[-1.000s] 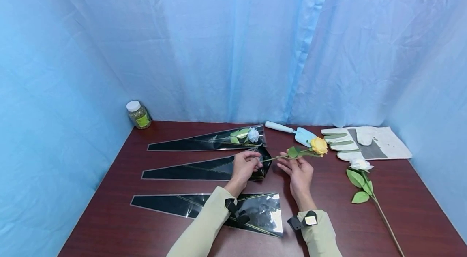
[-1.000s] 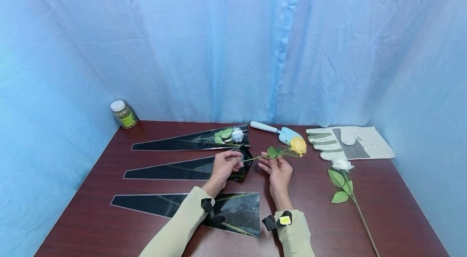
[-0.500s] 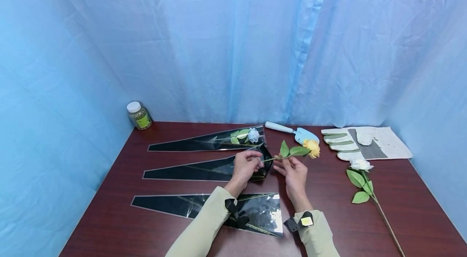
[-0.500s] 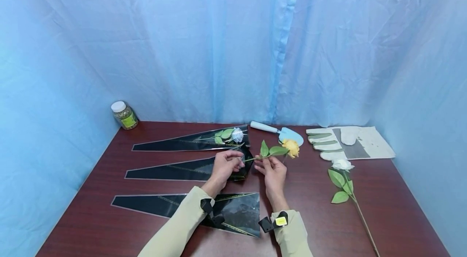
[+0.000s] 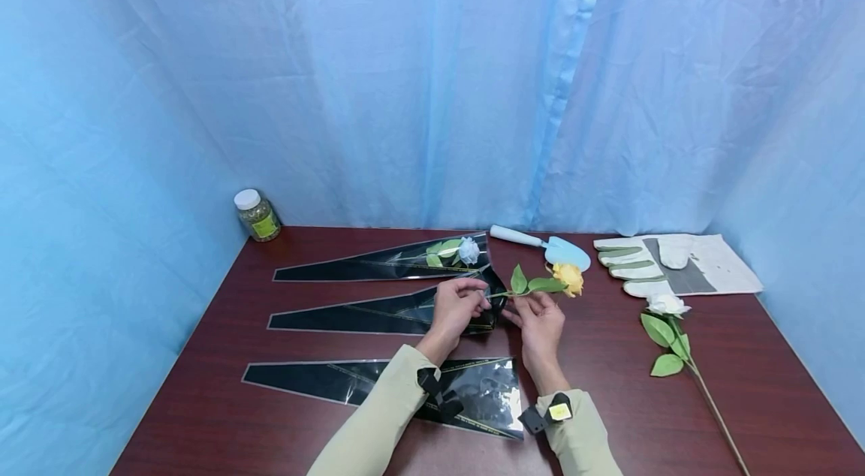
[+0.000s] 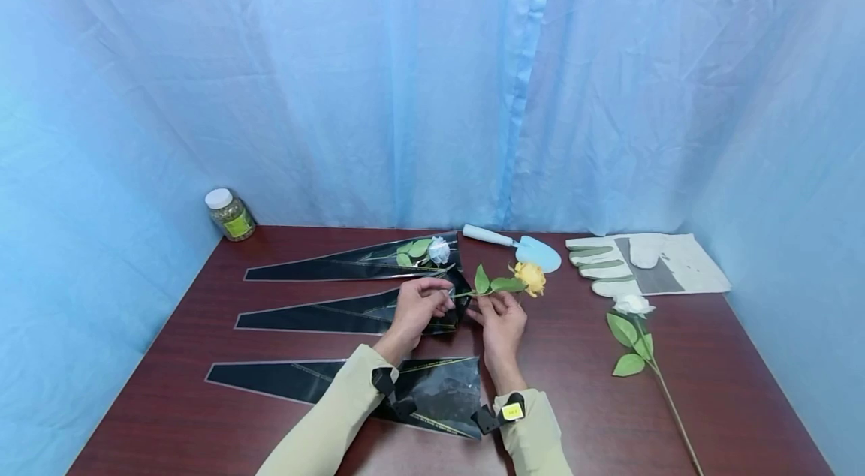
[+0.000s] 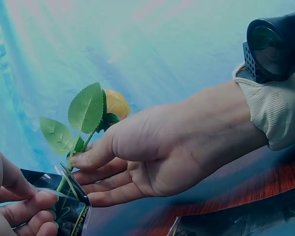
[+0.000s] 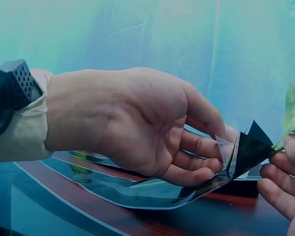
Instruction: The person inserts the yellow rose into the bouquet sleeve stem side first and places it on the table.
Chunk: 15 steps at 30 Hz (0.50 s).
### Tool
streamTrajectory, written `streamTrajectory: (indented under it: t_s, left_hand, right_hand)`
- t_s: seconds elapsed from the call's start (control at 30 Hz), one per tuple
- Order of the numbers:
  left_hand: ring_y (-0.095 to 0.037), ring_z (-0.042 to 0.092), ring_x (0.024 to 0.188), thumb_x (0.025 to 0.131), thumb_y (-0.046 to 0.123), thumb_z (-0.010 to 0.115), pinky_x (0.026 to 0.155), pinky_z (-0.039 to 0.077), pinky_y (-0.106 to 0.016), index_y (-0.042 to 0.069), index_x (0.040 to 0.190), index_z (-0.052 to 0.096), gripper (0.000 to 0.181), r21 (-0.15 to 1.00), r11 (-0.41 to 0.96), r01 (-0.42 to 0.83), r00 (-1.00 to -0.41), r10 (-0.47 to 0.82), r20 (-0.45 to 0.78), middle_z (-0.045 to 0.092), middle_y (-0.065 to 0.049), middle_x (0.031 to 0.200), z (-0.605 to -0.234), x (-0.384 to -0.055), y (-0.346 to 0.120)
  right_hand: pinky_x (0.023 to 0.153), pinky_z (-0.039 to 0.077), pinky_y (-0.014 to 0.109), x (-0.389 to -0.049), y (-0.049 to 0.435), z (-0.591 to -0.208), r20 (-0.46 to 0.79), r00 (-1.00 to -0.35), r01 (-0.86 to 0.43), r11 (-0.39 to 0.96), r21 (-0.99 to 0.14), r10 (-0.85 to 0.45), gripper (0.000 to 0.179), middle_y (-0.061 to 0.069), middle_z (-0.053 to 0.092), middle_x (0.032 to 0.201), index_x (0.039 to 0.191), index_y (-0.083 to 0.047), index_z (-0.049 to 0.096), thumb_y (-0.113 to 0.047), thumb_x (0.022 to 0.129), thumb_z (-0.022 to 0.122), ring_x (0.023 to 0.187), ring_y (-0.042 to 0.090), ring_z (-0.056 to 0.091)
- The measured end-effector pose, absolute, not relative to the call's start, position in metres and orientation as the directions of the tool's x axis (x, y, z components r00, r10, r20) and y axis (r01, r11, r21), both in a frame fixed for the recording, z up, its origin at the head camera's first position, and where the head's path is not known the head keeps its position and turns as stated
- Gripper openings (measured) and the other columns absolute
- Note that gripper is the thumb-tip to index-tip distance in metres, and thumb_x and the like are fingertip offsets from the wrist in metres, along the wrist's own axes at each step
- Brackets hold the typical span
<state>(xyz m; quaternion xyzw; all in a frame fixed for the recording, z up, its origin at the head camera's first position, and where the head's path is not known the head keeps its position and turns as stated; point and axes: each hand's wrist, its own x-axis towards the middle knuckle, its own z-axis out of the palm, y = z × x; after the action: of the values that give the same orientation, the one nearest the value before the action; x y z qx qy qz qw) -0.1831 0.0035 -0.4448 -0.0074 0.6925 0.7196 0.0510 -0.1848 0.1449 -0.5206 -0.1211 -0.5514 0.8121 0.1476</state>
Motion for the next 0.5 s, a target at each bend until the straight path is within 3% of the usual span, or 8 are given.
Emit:
streamTrajectory:
  t_s: [0.13, 0.27, 0.5]
  left_hand:
    - [-0.005, 0.059, 0.057, 0.085, -0.009, 0.053, 0.059, 0.053, -0.021, -0.012, 0.103, 0.071, 0.026, 0.996, -0.049, -0.078, -0.996, 0.057, -0.075, 0.071, -0.023, 0.072, -0.468, -0.195, 0.004]
    - [-0.004, 0.06, 0.057, 0.083, -0.007, 0.053, 0.056, 0.053, -0.02, -0.005, 0.098, 0.073, 0.025, 0.997, -0.056, -0.049, -0.997, 0.062, -0.046, 0.07, -0.004, 0.064, -0.482, -0.201, 0.004]
    - [-0.005, 0.059, 0.058, 0.087, -0.006, 0.056, 0.057, 0.052, -0.019, -0.009, 0.105, 0.072, 0.024, 0.995, -0.021, -0.101, -0.993, 0.065, -0.099, 0.072, -0.024, 0.076, -0.479, -0.2, 0.005]
  right_hand:
    - [0.065, 0.062, 0.027, -0.184, 0.144, -0.52, -0.014, -0.924, -0.127, -0.342, -0.931, 0.382, 0.014, -0.009, 0.075, 0.082, 0.114, -0.007, 0.056, -0.005, 0.1, 0.057, 0.075, 0.007, 0.074]
    - [0.061, 0.061, 0.027, -0.183, 0.144, -0.519, 0.021, -0.919, -0.171, -0.352, -0.92, 0.393, 0.016, -0.008, 0.077, 0.085, 0.117, -0.008, 0.056, -0.009, 0.101, 0.055, 0.075, 0.009, 0.075]
    - [0.058, 0.06, 0.027, -0.184, 0.146, -0.518, 0.01, -0.882, -0.189, -0.335, -0.923, 0.471, 0.018, -0.01, 0.076, 0.084, 0.114, -0.005, 0.064, -0.016, 0.102, 0.056, 0.07, 0.01, 0.074]
